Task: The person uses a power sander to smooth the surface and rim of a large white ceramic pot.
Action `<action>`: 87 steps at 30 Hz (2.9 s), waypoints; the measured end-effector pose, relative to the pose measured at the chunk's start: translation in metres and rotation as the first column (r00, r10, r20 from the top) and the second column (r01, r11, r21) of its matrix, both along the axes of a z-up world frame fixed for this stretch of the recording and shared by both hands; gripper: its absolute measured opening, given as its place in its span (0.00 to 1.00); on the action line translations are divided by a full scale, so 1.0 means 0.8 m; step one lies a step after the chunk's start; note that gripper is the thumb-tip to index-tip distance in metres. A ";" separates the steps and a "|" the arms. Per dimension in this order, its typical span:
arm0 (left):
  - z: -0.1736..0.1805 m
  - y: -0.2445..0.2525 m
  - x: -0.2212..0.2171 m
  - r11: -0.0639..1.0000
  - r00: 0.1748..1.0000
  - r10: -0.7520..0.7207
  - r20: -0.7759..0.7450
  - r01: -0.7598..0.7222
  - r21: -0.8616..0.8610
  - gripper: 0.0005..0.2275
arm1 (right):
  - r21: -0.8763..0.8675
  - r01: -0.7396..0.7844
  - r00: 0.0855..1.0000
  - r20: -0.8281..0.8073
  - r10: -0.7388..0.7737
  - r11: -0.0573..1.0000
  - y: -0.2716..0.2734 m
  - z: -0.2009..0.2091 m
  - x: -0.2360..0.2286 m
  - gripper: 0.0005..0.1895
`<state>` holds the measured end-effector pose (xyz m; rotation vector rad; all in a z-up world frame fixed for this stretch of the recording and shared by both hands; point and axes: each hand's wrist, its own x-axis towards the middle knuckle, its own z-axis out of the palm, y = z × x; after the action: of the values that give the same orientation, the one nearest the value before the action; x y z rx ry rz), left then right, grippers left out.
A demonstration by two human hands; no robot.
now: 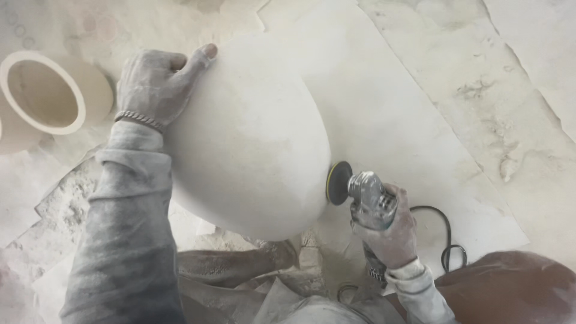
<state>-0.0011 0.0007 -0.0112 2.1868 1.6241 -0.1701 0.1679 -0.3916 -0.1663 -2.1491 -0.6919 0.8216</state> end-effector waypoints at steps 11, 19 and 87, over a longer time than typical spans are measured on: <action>-0.010 -0.008 0.015 0.997 0.998 -0.061 -0.013 0.062 0.038 0.38 | 0.079 -0.117 0.971 0.216 0.098 0.990 -0.018 0.069 -0.078 0.32; -0.013 -0.007 -0.017 0.990 0.994 -0.104 0.045 0.100 0.096 0.37 | 0.237 -0.170 0.983 0.111 0.148 0.956 -0.003 -0.042 0.013 0.55; -0.009 -0.041 -0.134 0.993 0.938 -0.093 0.334 0.064 0.097 0.32 | 0.269 -0.185 0.973 0.182 0.139 0.945 0.014 0.034 -0.073 0.33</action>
<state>-0.1084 -0.0320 -0.0186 2.1981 1.3748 0.2453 0.1098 -0.3807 -0.1388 -1.9280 -1.0187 0.5935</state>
